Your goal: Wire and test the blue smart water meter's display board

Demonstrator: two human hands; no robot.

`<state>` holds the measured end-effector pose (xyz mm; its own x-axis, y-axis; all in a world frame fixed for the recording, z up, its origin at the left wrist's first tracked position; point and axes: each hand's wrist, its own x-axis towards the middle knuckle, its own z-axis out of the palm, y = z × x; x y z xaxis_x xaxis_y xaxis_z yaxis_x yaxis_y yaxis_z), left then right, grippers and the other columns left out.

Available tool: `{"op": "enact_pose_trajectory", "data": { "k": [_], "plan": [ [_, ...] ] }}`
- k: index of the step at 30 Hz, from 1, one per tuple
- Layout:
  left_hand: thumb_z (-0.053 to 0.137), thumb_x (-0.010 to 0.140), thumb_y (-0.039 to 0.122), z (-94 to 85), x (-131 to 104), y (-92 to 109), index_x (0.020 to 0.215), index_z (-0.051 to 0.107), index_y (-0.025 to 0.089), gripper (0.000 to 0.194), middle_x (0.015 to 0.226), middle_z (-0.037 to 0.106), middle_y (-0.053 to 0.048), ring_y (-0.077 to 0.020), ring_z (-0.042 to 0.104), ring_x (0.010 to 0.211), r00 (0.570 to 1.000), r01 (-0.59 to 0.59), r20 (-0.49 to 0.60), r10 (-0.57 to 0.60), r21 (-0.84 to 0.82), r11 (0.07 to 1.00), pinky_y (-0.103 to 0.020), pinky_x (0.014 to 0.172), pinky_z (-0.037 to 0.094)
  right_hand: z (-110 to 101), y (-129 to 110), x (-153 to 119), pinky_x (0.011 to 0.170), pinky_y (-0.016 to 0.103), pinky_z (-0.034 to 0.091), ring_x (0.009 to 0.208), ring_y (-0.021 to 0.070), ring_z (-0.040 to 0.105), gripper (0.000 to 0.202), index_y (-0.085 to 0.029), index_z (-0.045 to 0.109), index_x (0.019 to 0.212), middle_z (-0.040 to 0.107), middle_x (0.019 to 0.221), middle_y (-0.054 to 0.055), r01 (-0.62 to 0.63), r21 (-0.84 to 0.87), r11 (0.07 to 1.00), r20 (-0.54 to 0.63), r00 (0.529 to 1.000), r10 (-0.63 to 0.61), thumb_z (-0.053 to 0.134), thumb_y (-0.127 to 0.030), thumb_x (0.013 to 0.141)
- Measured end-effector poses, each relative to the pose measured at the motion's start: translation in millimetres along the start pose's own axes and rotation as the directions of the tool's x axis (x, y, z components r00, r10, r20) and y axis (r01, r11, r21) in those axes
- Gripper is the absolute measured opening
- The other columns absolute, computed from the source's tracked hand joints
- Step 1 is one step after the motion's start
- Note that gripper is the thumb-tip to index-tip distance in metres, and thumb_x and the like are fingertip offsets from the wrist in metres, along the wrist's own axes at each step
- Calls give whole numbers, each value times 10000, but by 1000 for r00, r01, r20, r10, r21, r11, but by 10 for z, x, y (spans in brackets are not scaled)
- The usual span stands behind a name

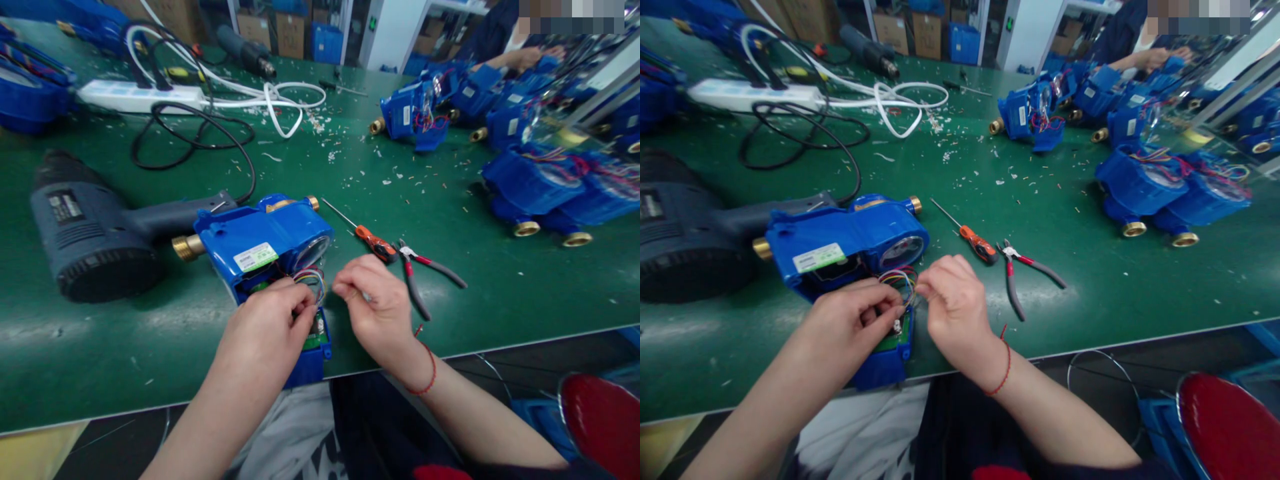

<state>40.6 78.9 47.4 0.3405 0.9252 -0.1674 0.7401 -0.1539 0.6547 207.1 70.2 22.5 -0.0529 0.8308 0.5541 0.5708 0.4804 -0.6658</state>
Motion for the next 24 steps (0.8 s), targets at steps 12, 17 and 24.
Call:
{"op": "enact_pose_trajectory", "data": {
  "k": [12, 17, 24],
  "plan": [
    [508, 819, 204, 34, -67, -47, 704, 587, 190, 140, 668, 529, 38, -100, 465, 525, 996, -10, -92, -1, -111, 994, -246, 532, 334, 76, -67, -94, 734, 293, 440, 807, 145, 546, 110, -139, 652, 865, 617, 817, 40, -57, 97, 994, 252, 967, 31, 558, -139, 922],
    [517, 824, 215, 5, -80, -31, 707, 618, 173, 160, 640, 483, 52, -80, 419, 469, 995, -17, -101, 3, -134, 991, -238, 487, 312, 138, -83, -50, 644, 223, 443, 719, 100, 578, 63, -146, 677, 796, 625, 765, 4, -278, 265, 924, 250, 945, 212, 650, -121, 848],
    [512, 853, 206, -18, -96, -78, 709, 616, 177, 180, 660, 519, 44, -87, 450, 514, 998, -51, -49, 45, -144, 988, -235, 506, 325, 74, -75, 12, 567, 210, 387, 643, 82, 492, 143, -147, 589, 744, 535, 717, -9, -258, 234, 937, 117, 965, 236, 569, -139, 885]
  ]
}}
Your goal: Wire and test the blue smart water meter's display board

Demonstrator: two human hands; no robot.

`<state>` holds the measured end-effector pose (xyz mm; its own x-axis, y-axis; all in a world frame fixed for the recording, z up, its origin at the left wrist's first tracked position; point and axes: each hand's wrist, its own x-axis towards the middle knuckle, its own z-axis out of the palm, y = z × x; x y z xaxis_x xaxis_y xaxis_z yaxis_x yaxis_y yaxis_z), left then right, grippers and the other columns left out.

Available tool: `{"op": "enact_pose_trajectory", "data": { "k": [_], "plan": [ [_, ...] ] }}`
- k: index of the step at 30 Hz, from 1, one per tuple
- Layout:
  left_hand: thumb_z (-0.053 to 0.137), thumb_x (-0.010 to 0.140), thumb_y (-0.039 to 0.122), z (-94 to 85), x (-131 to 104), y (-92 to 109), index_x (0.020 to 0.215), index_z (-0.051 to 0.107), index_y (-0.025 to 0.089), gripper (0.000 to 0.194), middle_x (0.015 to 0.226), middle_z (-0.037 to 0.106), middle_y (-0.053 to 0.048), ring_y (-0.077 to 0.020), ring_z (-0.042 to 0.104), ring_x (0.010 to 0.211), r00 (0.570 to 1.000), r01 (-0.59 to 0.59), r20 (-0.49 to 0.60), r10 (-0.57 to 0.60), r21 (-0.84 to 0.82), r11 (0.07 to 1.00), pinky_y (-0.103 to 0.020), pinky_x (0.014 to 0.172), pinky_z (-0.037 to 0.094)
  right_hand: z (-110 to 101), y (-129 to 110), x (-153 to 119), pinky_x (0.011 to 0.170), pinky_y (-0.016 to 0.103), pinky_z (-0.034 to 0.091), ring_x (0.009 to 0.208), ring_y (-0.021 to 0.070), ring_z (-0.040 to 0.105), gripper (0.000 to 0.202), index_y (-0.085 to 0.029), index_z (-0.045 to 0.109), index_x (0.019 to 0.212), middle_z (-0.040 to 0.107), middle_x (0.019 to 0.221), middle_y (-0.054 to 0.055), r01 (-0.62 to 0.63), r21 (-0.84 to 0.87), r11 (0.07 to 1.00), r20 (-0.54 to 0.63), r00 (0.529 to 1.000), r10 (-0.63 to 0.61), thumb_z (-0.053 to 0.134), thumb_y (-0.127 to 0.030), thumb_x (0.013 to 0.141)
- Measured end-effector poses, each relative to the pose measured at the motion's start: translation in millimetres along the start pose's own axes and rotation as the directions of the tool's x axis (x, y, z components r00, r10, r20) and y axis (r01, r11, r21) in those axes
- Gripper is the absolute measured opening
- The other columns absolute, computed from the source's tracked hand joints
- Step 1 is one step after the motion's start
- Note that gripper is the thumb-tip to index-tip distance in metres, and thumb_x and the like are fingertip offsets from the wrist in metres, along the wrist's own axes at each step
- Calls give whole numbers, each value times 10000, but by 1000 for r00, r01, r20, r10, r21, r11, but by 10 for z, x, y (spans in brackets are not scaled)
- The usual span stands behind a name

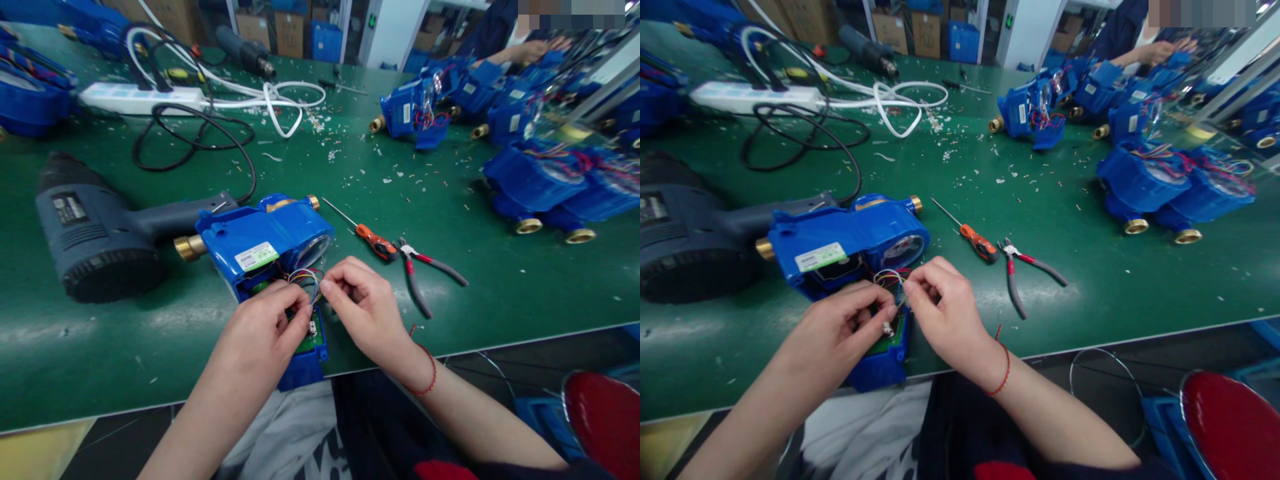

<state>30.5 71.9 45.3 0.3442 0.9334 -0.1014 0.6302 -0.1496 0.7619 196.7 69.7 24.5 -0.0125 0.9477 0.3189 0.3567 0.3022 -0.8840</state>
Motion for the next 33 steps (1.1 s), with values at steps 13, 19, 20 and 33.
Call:
{"op": "enact_pose_trajectory", "data": {
  "k": [13, 19, 20, 33],
  "plan": [
    [503, 885, 273, 18, -57, -118, 719, 600, 191, 209, 737, 549, 29, -96, 485, 576, 999, -42, -12, 41, -135, 990, -223, 531, 374, 80, -22, -36, 647, 209, 414, 717, 94, 549, 80, -129, 656, 791, 596, 753, 4, 39, -38, 998, 140, 990, -34, 638, -136, 869],
    [482, 916, 332, -1, -37, -107, 754, 591, 193, 240, 610, 504, 60, -100, 429, 539, 999, 3, 34, 2, -132, 991, -226, 508, 327, 200, -26, 4, 585, 214, 364, 649, 88, 479, 206, -150, 565, 709, 521, 691, -15, 45, -40, 998, 61, 997, -42, 554, -152, 915],
    [479, 920, 338, -5, -29, -108, 753, 591, 192, 248, 616, 512, 59, -100, 437, 547, 999, -2, 39, 7, -135, 991, -224, 514, 331, 210, -24, 7, 605, 225, 365, 674, 99, 480, 219, -156, 542, 712, 515, 703, -8, 85, -87, 993, 45, 996, -82, 526, -160, 931],
    [447, 934, 343, -22, -52, -83, 797, 558, 215, 219, 620, 558, 57, -109, 461, 518, 999, 36, -14, -37, -77, 996, -230, 523, 338, 10, 88, -32, 667, 222, 430, 741, 103, 561, 205, -152, 603, 840, 608, 789, 19, 4, -119, 993, 24, 1000, -1, 450, -165, 976]
  ]
}}
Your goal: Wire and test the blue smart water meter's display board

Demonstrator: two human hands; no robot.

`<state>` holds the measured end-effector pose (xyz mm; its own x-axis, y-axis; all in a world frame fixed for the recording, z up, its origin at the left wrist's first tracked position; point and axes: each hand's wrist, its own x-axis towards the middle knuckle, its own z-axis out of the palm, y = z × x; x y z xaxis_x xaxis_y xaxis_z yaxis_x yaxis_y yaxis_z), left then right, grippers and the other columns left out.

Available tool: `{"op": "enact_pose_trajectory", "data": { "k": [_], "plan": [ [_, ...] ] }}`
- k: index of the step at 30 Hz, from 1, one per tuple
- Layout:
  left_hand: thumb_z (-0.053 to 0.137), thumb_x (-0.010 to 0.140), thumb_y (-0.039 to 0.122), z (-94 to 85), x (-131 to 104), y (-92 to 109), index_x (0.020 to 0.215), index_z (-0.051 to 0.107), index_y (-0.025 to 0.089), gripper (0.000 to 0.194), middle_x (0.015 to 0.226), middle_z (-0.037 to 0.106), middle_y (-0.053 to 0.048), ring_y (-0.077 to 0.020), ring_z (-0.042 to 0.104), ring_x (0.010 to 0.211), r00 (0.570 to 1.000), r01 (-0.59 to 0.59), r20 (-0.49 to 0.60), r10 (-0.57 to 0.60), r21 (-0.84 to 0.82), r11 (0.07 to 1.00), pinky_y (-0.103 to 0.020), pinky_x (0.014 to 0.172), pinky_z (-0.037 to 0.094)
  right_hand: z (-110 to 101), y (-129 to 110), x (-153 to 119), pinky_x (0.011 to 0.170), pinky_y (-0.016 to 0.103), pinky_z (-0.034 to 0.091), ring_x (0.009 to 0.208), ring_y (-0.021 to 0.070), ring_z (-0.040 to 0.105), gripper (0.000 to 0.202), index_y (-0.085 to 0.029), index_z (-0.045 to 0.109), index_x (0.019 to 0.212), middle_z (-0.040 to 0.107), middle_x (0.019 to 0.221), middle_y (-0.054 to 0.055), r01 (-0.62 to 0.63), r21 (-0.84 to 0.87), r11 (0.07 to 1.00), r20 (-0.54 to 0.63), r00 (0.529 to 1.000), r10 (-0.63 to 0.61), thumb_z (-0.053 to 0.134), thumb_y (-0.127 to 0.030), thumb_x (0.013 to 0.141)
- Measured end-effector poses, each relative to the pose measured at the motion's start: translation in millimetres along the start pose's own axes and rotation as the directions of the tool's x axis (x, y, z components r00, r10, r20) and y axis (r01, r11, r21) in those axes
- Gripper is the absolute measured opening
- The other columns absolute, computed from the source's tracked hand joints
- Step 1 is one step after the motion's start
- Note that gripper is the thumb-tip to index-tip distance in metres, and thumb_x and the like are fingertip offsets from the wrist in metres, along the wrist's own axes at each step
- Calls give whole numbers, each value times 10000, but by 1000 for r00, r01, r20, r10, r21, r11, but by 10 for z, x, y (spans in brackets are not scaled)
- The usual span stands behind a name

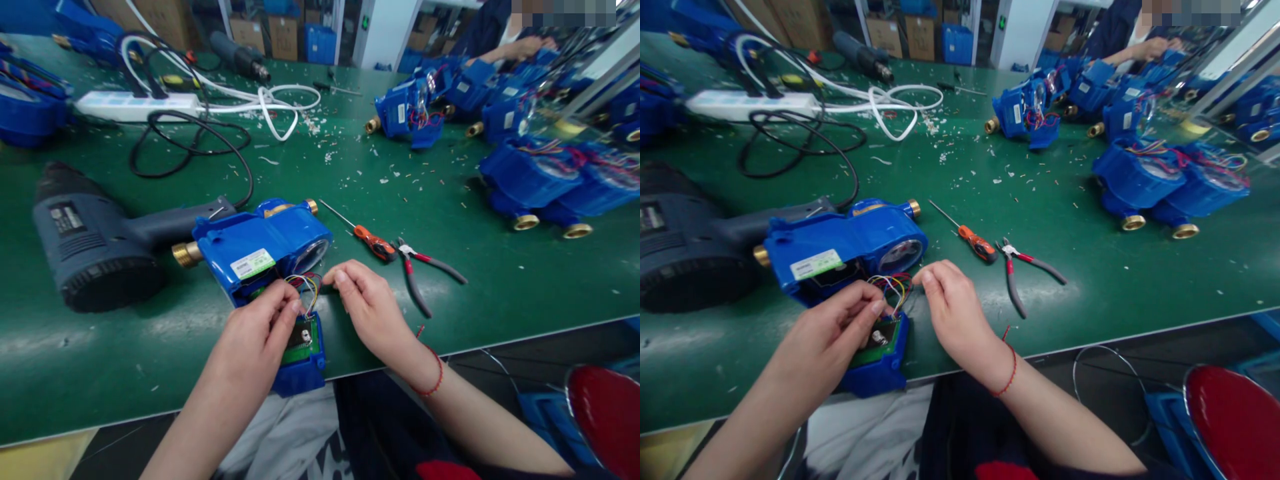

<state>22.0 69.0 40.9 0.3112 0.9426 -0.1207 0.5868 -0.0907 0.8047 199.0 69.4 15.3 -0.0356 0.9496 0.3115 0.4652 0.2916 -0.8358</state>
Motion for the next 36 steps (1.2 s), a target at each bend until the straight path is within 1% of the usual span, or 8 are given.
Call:
{"op": "enact_pose_trajectory", "data": {
  "k": [3, 6, 11, 18, 23, 26, 30, 36],
  "plan": [
    [434, 937, 348, 3, 3, -6, 796, 546, 218, 222, 609, 543, 58, -109, 468, 506, 1000, 18, -13, -18, -11, 1000, -234, 520, 336, 29, -4, -87, 691, 215, 464, 801, 103, 583, 116, -143, 616, 990, 619, 899, 34, -92, 112, 990, 53, 995, 86, 513, -153, 938],
    [429, 933, 351, 8, 18, 5, 787, 542, 218, 228, 581, 519, 62, -107, 463, 482, 999, 31, -32, -31, -15, 999, -232, 507, 343, 45, -42, -130, 640, 198, 454, 754, 89, 549, 58, -147, 609, 939, 576, 877, 19, -72, 192, 979, 32, 997, 67, 558, -149, 910],
    [419, 932, 352, 26, 22, 41, 782, 514, 229, 216, 479, 454, 88, -110, 445, 424, 995, 65, -67, -68, -50, 997, -216, 450, 328, 51, -78, -106, 609, 195, 412, 693, 74, 523, 68, -138, 656, 841, 584, 792, 2, 40, 142, 989, 61, 997, -49, 609, -110, 881],
    [418, 904, 310, 38, 9, 71, 869, 534, 223, 150, 533, 543, 66, -117, 505, 457, 995, 80, -60, -85, -80, 994, -219, 467, 358, 87, -78, -75, 543, 195, 374, 616, 62, 492, 42, -139, 708, 838, 596, 757, -6, -6, 134, 991, 123, 992, -11, 668, -129, 846],
    [565, 743, 287, 71, 44, 25, 895, 590, 209, 173, 749, 695, -9, -131, 565, 526, 990, 140, -13, -143, -131, 981, -249, 517, 423, 76, -117, -37, 535, 192, 361, 608, 61, 481, 97, -136, 674, 767, 584, 724, -17, -30, 126, 992, 144, 989, 12, 641, -62, 820],
    [591, 707, 289, 87, 65, 12, 848, 631, 200, 171, 747, 704, -20, -133, 563, 530, 987, 161, 1, -162, -134, 978, -251, 518, 437, 69, -125, -13, 534, 192, 355, 604, 60, 473, 111, -134, 652, 740, 572, 715, -19, -32, 109, 993, 162, 987, 14, 623, -53, 811],
    [563, 725, 272, 96, 72, 24, 805, 633, 202, 128, 715, 700, -18, -164, 636, 618, 988, 152, -4, -156, -176, 973, -261, 573, 475, 72, -120, 6, 536, 188, 352, 604, 61, 463, 124, -140, 626, 715, 553, 708, -24, -33, 112, 993, 179, 984, 12, 605, -45, 793],
    [551, 737, 242, 86, 69, 59, 745, 626, 198, 87, 655, 665, 13, -134, 598, 545, 994, 107, -14, -110, -154, 982, -231, 516, 433, 96, -108, 17, 543, 186, 336, 607, 57, 452, 140, -134, 589, 681, 525, 682, -30, -4, 99, 995, 172, 985, -13, 578, -26, 770]
  ]
}}
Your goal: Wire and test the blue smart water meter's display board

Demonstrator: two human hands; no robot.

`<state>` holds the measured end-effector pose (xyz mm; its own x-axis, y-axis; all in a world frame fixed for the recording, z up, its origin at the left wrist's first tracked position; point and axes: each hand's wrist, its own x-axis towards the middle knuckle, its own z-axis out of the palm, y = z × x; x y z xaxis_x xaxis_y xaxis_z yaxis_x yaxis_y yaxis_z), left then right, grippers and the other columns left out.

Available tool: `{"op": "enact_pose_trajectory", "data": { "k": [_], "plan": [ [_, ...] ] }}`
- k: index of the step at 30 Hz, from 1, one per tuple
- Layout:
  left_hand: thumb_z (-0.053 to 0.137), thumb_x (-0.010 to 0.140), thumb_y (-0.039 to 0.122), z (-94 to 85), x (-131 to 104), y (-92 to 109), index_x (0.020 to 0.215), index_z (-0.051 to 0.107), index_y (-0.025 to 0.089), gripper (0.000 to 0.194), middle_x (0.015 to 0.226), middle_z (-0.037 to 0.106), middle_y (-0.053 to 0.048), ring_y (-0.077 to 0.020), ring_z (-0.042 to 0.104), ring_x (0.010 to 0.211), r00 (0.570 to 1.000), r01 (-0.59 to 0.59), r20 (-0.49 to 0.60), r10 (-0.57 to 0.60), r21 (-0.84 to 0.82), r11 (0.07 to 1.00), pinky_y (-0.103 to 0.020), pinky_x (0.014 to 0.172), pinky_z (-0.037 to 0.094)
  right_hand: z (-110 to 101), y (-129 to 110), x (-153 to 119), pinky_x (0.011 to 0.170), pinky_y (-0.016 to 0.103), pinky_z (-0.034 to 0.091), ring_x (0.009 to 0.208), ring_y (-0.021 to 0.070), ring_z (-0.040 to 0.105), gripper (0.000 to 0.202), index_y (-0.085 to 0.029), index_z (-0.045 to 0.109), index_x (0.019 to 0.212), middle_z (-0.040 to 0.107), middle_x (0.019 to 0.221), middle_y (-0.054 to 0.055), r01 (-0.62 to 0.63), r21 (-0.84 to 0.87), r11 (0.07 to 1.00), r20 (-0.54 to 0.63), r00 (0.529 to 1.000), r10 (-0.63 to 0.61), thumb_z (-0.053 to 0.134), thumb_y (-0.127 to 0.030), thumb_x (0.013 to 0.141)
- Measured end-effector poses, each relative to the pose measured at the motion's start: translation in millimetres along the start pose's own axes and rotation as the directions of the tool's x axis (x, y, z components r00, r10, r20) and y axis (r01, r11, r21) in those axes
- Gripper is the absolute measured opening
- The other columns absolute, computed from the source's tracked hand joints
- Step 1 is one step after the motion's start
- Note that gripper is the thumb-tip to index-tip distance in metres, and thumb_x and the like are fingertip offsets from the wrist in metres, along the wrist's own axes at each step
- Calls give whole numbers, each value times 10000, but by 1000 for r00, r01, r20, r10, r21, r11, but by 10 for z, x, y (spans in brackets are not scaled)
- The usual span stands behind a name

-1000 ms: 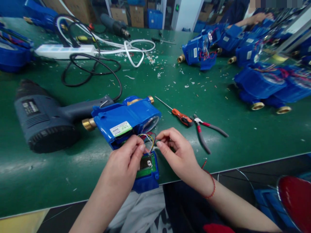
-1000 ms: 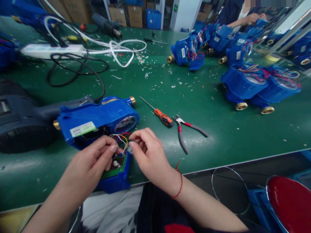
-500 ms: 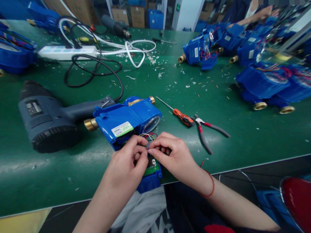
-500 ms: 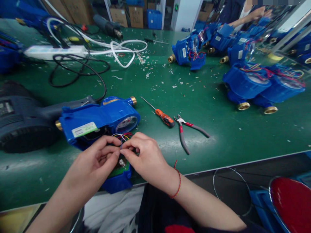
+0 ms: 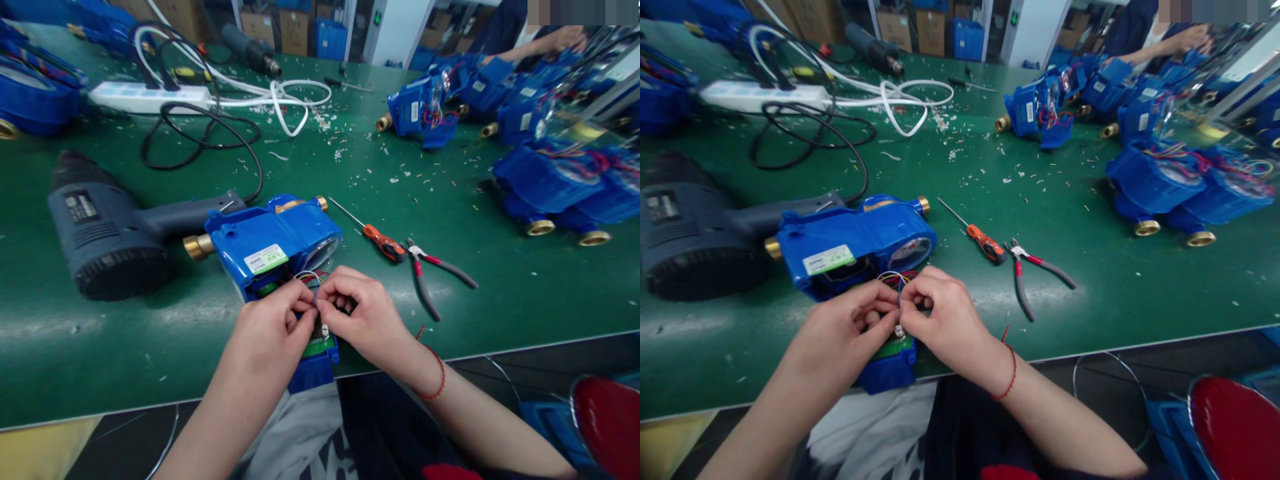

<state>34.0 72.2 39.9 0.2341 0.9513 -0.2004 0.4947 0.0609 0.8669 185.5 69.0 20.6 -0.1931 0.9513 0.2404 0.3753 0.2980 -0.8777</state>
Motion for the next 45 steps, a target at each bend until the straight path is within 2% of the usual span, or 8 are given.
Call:
{"op": "enact_pose_trajectory", "data": {
  "k": [8, 12, 17, 26, 32, 40, 45],
  "plan": [
    [569, 779, 247, -14, -35, 7, 731, 660, 192, 117, 659, 706, 8, -142, 648, 580, 1000, 3, -9, -3, 18, 1000, -216, 532, 437, -28, -7, -17, 530, 188, 364, 597, 65, 474, 117, -139, 623, 698, 538, 679, -20, -44, 28, 999, -20, 999, 45, 599, -69, 789],
    [565, 785, 246, -17, -29, 24, 699, 679, 190, 153, 556, 662, 24, -121, 580, 469, 999, -16, -35, 19, 86, 996, -210, 468, 373, -67, -12, -22, 544, 191, 402, 626, 78, 535, 76, -132, 685, 769, 595, 708, 9, -39, 37, 999, -17, 999, 39, 637, -130, 828],
    [562, 784, 252, -7, -7, 25, 691, 690, 195, 168, 522, 645, 32, -113, 548, 432, 998, -39, -53, 43, 68, 997, -202, 443, 356, -56, 0, -9, 540, 181, 414, 599, 70, 527, 87, -138, 663, 747, 594, 701, -1, -15, 9, 1000, -36, 999, 16, 625, -97, 814],
    [527, 817, 275, -19, -18, -2, 722, 706, 192, 219, 540, 637, 27, -110, 517, 457, 997, -75, -19, 79, 171, 982, -221, 487, 323, -88, 23, 13, 539, 173, 392, 602, 61, 493, 112, -143, 595, 751, 548, 720, -15, 33, -49, 998, 55, 998, -30, 552, -56, 809],
    [519, 821, 309, -10, -20, -14, 731, 704, 199, 233, 533, 615, 29, -108, 490, 449, 997, -63, -29, 70, 187, 980, -230, 486, 303, -162, 52, 31, 645, 217, 423, 734, 98, 542, 121, -150, 598, 808, 586, 789, 12, 84, -82, 993, 141, 987, -72, 540, -112, 907],
    [520, 824, 307, -1, -19, -39, 743, 708, 206, 228, 534, 611, 34, -110, 490, 458, 998, -51, -23, 57, 197, 979, -238, 493, 296, -174, 48, 28, 676, 220, 425, 769, 104, 537, 119, -153, 577, 824, 574, 808, 14, 127, -95, 987, 168, 980, -110, 528, -105, 922],
    [529, 820, 292, 2, -5, -21, 735, 704, 201, 216, 539, 607, 39, -100, 481, 456, 997, -60, -32, 67, 187, 980, -232, 492, 296, -142, 32, 19, 582, 193, 383, 665, 76, 481, 125, -152, 549, 781, 522, 755, -14, 105, -86, 991, 132, 987, -93, 537, -71, 875]
  ]
}}
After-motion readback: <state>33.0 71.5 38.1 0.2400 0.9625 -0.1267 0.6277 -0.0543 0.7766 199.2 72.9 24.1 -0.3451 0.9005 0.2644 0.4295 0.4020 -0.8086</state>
